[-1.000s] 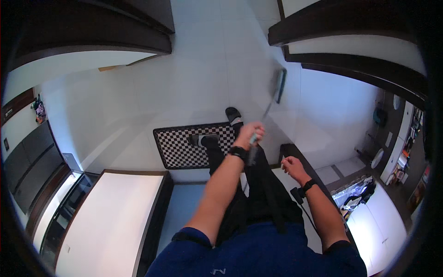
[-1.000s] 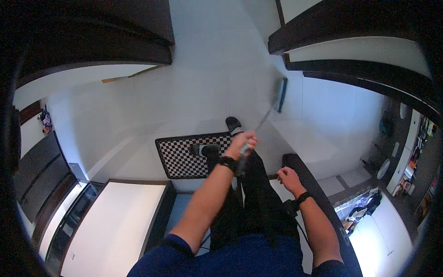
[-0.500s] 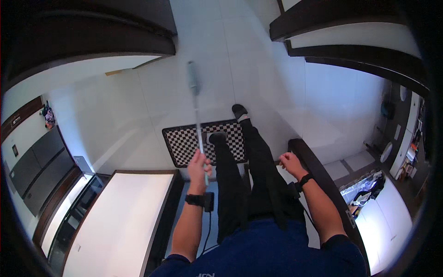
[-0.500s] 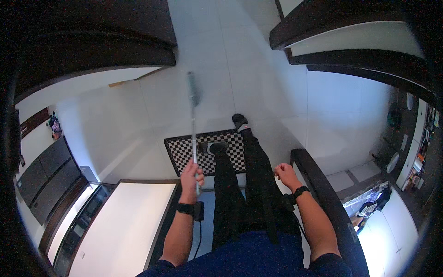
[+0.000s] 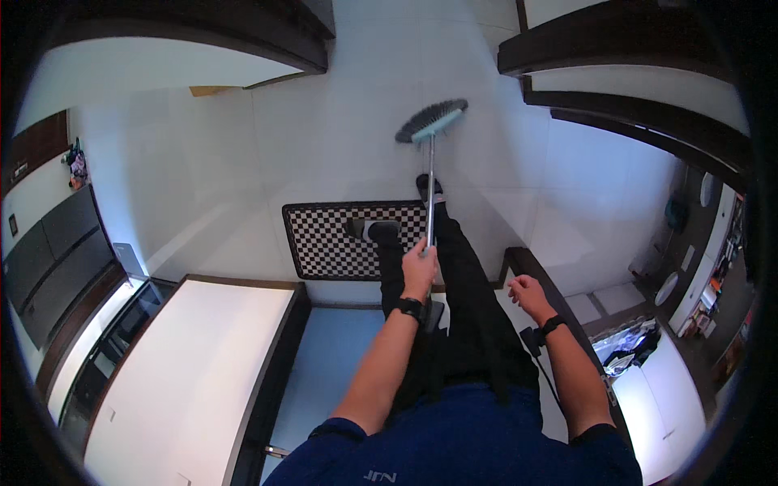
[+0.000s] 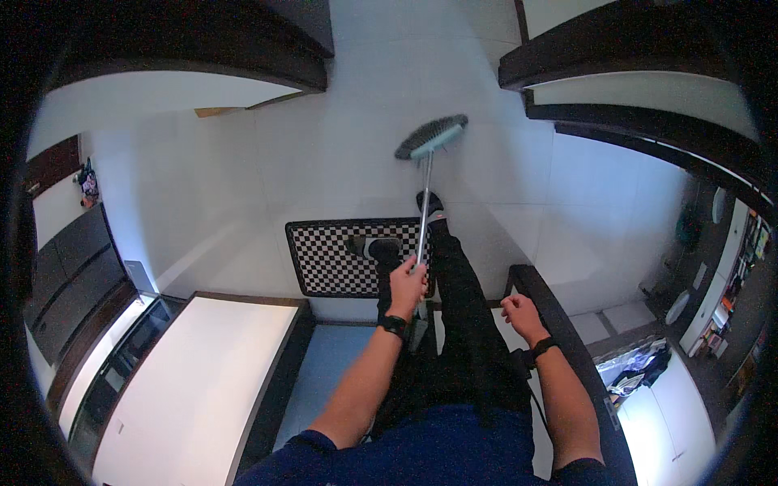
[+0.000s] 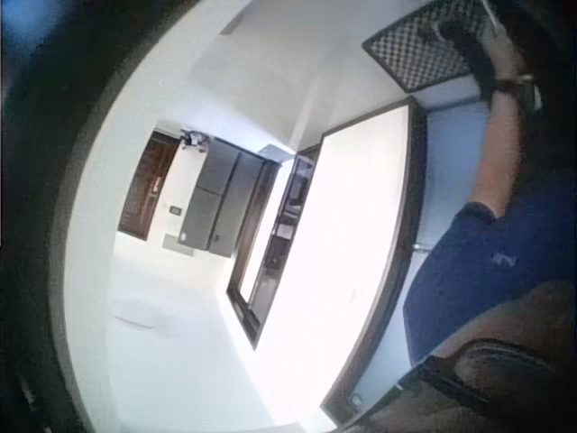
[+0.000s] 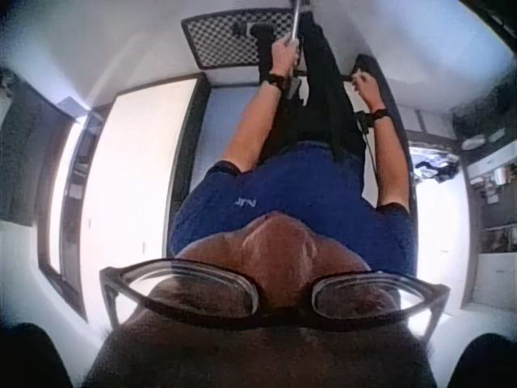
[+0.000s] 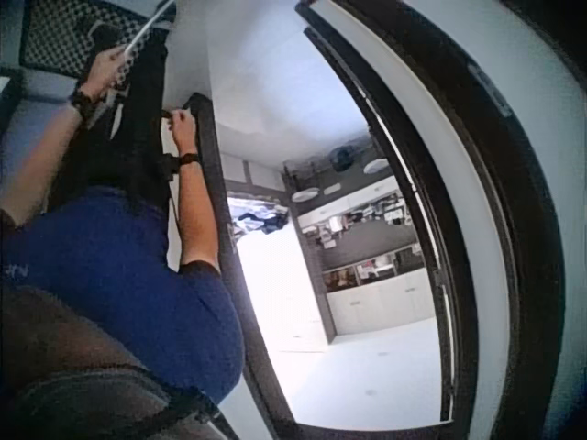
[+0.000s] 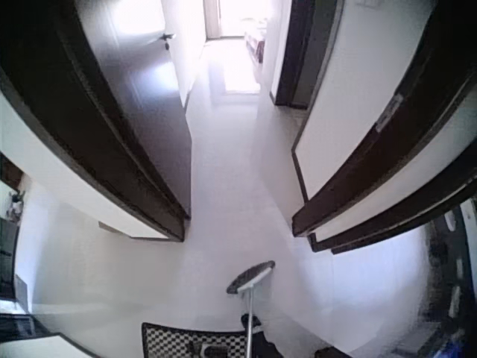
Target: Sweep the floor using a broom and dustpan in a living room and hallway area.
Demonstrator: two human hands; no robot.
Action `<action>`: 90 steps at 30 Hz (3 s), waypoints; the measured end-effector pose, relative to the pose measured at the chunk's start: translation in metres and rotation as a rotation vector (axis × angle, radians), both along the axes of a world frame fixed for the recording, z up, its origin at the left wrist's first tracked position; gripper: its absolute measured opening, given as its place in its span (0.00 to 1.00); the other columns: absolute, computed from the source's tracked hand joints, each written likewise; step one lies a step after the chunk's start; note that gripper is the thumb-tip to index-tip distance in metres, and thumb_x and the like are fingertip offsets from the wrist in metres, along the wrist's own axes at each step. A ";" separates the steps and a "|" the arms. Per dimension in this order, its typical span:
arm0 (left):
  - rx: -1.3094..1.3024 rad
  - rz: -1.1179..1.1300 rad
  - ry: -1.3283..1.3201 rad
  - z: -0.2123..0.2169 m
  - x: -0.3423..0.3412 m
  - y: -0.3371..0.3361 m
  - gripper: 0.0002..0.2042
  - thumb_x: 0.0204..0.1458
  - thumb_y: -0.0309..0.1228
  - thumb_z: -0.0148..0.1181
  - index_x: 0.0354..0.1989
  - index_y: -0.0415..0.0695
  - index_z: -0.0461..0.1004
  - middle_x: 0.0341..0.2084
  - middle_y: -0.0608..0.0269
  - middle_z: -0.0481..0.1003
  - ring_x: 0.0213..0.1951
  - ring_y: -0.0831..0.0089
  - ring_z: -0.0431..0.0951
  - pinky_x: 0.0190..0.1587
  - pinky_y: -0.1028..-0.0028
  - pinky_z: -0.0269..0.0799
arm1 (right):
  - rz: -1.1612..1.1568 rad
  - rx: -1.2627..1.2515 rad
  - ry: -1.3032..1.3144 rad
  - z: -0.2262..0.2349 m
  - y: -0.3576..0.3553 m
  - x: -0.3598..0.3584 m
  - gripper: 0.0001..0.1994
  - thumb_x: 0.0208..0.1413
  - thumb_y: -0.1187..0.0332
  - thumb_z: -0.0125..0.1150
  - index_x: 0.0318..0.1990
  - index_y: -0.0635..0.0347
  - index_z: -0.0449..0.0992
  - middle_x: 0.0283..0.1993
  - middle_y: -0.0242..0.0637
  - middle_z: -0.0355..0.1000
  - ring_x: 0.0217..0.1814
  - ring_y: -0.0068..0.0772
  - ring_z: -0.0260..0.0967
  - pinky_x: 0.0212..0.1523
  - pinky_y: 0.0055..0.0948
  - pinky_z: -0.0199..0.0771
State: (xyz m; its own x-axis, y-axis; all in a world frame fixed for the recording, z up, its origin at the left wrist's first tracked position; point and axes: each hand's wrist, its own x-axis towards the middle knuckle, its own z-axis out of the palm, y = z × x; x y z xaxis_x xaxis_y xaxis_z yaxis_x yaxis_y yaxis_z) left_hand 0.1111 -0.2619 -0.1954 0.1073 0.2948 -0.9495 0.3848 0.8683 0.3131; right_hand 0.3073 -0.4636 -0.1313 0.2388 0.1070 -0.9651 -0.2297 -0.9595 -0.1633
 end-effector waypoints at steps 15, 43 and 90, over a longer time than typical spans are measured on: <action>-0.197 0.557 -0.193 0.075 -0.070 0.087 0.07 0.59 0.36 0.48 0.32 0.49 0.64 0.17 0.69 0.62 0.12 0.79 0.61 0.11 0.79 0.56 | 0.207 0.054 0.044 -0.004 0.045 -0.037 0.11 0.57 0.65 0.50 0.32 0.65 0.71 0.24 0.35 0.70 0.23 0.24 0.67 0.25 0.26 0.67; 0.138 0.612 -0.218 0.068 -0.311 0.272 0.16 0.59 0.43 0.45 0.30 0.41 0.67 0.14 0.64 0.66 0.12 0.75 0.64 0.16 0.76 0.61 | 0.695 0.115 0.061 -0.017 0.278 -0.115 0.10 0.58 0.65 0.50 0.32 0.62 0.73 0.22 0.31 0.70 0.22 0.21 0.66 0.21 0.23 0.64; -0.037 0.851 0.047 0.064 -0.646 0.492 0.24 0.48 0.24 0.53 0.57 0.31 0.61 0.15 0.64 0.67 0.13 0.78 0.64 0.13 0.77 0.59 | 1.021 0.058 0.182 0.009 0.717 -0.385 0.09 0.60 0.65 0.49 0.37 0.61 0.72 0.26 0.32 0.70 0.24 0.21 0.66 0.24 0.21 0.65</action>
